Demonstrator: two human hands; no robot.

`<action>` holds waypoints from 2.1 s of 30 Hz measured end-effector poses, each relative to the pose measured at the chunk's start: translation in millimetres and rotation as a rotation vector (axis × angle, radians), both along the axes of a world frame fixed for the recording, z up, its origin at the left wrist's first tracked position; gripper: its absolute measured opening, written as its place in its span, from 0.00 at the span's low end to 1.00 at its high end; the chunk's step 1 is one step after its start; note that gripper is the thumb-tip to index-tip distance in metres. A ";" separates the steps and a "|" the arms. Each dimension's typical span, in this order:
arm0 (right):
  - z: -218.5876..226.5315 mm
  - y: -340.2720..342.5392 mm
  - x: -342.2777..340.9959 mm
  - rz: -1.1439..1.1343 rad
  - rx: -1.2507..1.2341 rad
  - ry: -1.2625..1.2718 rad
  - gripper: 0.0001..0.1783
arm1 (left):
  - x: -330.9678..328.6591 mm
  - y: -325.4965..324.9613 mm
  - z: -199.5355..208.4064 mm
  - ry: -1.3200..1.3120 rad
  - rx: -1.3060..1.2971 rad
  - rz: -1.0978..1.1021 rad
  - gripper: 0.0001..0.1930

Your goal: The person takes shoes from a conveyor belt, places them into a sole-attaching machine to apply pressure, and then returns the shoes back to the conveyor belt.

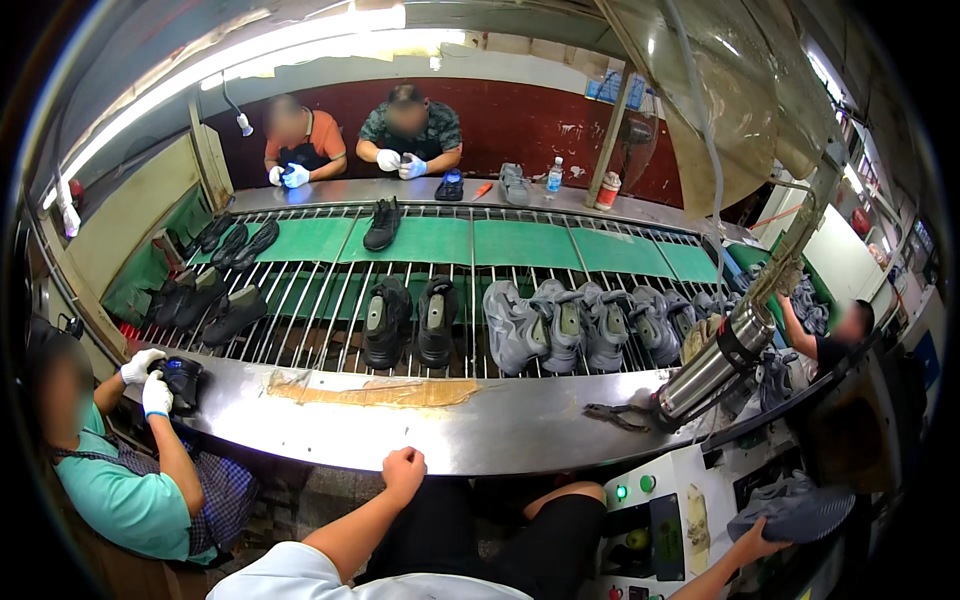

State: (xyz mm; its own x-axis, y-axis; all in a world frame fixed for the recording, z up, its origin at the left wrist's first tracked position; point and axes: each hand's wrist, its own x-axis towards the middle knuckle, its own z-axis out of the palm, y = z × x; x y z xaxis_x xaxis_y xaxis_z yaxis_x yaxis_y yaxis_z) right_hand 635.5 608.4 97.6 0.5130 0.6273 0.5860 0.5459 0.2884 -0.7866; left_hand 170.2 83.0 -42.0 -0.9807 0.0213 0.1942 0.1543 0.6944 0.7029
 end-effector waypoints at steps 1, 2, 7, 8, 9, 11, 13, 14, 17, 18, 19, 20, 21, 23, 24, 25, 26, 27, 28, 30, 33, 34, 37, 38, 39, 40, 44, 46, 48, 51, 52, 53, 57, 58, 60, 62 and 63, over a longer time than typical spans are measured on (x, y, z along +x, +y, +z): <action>0.6 -25.9 -11.8 0.024 -0.046 0.116 0.49 | 5.9 1.9 -0.8 -0.116 0.099 -0.032 0.10; 2.7 -44.1 -14.5 0.089 -0.041 0.235 0.46 | 14.2 9.2 -2.3 -0.236 0.210 -0.079 0.11; -37.7 -97.1 -19.8 0.825 -0.098 0.767 0.30 | 83.5 59.0 28.0 -0.654 0.676 -0.766 0.15; -36.6 -119.8 -46.4 1.007 -0.207 0.868 0.27 | 95.9 65.7 43.2 -0.723 0.761 -0.870 0.19; -39.2 -137.7 -65.2 1.186 -0.314 0.934 0.28 | 107.4 73.3 65.9 -0.764 0.815 -0.947 0.25; -12.4 -190.7 -135.1 1.340 -0.538 1.076 0.30 | 116.6 82.5 108.8 -0.742 0.919 -1.038 0.32; -8.8 -235.3 -185.2 1.451 -0.754 0.997 0.33 | 117.0 87.1 138.1 -0.616 1.035 -1.078 0.35; -20.8 -249.2 -214.3 1.534 -0.854 1.066 0.34 | 113.3 85.1 142.2 -0.702 1.085 -0.975 0.35; -18.2 -309.5 -290.7 1.836 -1.029 0.911 0.37 | 67.0 38.4 137.1 -0.936 1.253 -0.766 0.36; -1.7 -327.3 -312.2 1.863 -1.105 0.683 0.37 | 55.4 13.8 134.6 -0.947 1.433 -0.639 0.36; 8.3 -336.5 -333.3 1.945 -1.113 0.276 0.38 | 47.0 -11.3 140.3 -0.906 1.528 -0.597 0.34; 32.1 -351.3 -352.4 2.104 -1.047 -0.112 0.36 | 40.5 -39.0 146.8 -0.857 1.623 -0.544 0.33; 21.4 -355.3 -366.4 2.325 -0.980 -0.243 0.36 | 37.1 -63.1 144.8 -0.740 1.585 -0.419 0.33; 27.7 -375.7 -381.4 2.408 -0.892 -0.369 0.36 | 39.0 -105.9 140.5 -0.416 1.451 -0.216 0.35; 23.5 -377.9 -388.6 2.438 -0.919 -0.425 0.35 | 38.1 -120.9 139.1 -0.228 1.354 -0.159 0.35; 12.6 -378.6 -395.1 2.364 -0.950 -0.511 0.34 | 30.3 -143.4 115.6 -0.138 1.155 -0.096 0.36; -5.7 -377.4 -402.5 2.296 -0.975 -0.596 0.33 | 18.3 -167.8 79.6 -0.046 0.952 -0.029 0.36; -25.9 -374.1 -409.9 2.219 -1.000 -0.679 0.32 | 13.5 -175.3 62.0 0.032 0.842 0.010 0.36; -53.8 -366.8 -415.2 2.121 -0.912 -0.689 0.31 | 8.7 -179.9 51.0 0.106 0.730 0.053 0.36; -99.0 -353.1 -424.7 1.923 -0.743 -0.697 0.29 | -0.6 -182.3 32.1 0.243 0.686 0.088 0.37; -113.1 -345.2 -438.0 1.556 -0.762 -0.760 0.18 | -41.1 -176.3 22.2 0.223 0.639 0.084 0.39; -118.7 -342.9 -439.8 1.492 -0.671 -0.794 0.15 | -53.2 -172.3 24.2 0.221 0.647 0.083 0.40; -134.1 -339.8 -447.9 1.370 -0.415 -0.864 0.10 | -117.4 -162.6 2.3 0.324 0.528 0.141 0.40; -138.4 -340.1 -449.0 1.384 -0.337 -0.873 0.09 | -138.7 -160.6 -1.2 0.369 0.456 0.175 0.41; -141.9 -336.3 -447.4 1.384 -0.268 -0.890 0.09 | -158.5 -150.4 0.9 0.337 0.463 0.174 0.41; -142.6 -336.5 -448.8 1.362 -0.267 -0.899 0.09 | -179.1 -143.9 8.2 0.309 0.460 0.173 0.41; -143.8 -343.9 -453.8 1.319 -0.224 -0.962 0.09 | -271.8 -131.2 -7.0 0.354 0.219 0.300 0.40; -145.8 -343.7 -453.9 1.296 -0.203 -0.992 0.09 | -305.9 -134.4 -16.4 0.341 0.396 0.181 0.40; -149.3 -345.1 -455.0 1.282 -0.195 -1.003 0.10 | -318.9 -141.3 -27.0 0.256 0.555 0.065 0.39; -153.2 -345.4 -454.7 1.264 -0.175 -0.971 0.10 | -335.5 -143.6 -31.5 0.241 0.482 0.000 0.39; -153.7 -343.9 -453.4 1.256 -0.171 -0.969 0.10 | -339.8 -141.4 -27.5 0.189 0.538 -0.096 0.39; -154.0 -341.9 -451.3 1.246 -0.174 -0.964 0.10 | -341.1 -135.2 -25.9 0.175 0.545 -0.113 0.39; -147.3 -348.6 -453.2 1.279 -0.217 -0.961 0.11 | -334.9 -142.0 -14.9 0.157 0.424 -0.037 0.39; -142.8 -346.7 -455.1 1.278 -0.237 -0.964 0.11 | -332.8 -138.3 -8.1 0.085 0.361 -0.001 0.39; -142.2 -348.7 -455.1 1.282 -0.234 -0.939 0.11 | -313.5 -135.8 1.5 -0.052 0.233 0.078 0.40; -138.8 -345.6 -453.6 1.290 -0.245 -0.924 0.11 | -275.2 -114.8 -9.0 0.209 -0.154 0.274 0.37; -137.8 -344.1 -451.7 1.293 -0.264 -0.927 0.11 | -240.3 -100.5 -12.7 0.224 -0.220 0.166 0.35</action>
State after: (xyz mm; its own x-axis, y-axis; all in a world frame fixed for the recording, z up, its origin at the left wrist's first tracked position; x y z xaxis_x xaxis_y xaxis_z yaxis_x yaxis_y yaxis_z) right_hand 183.8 264.3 -40.2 -0.8648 0.4654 0.1884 0.3492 0.8271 -0.4403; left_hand -70.2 -17.5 -54.6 -0.9078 -0.0690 0.4137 0.1606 0.8540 0.4948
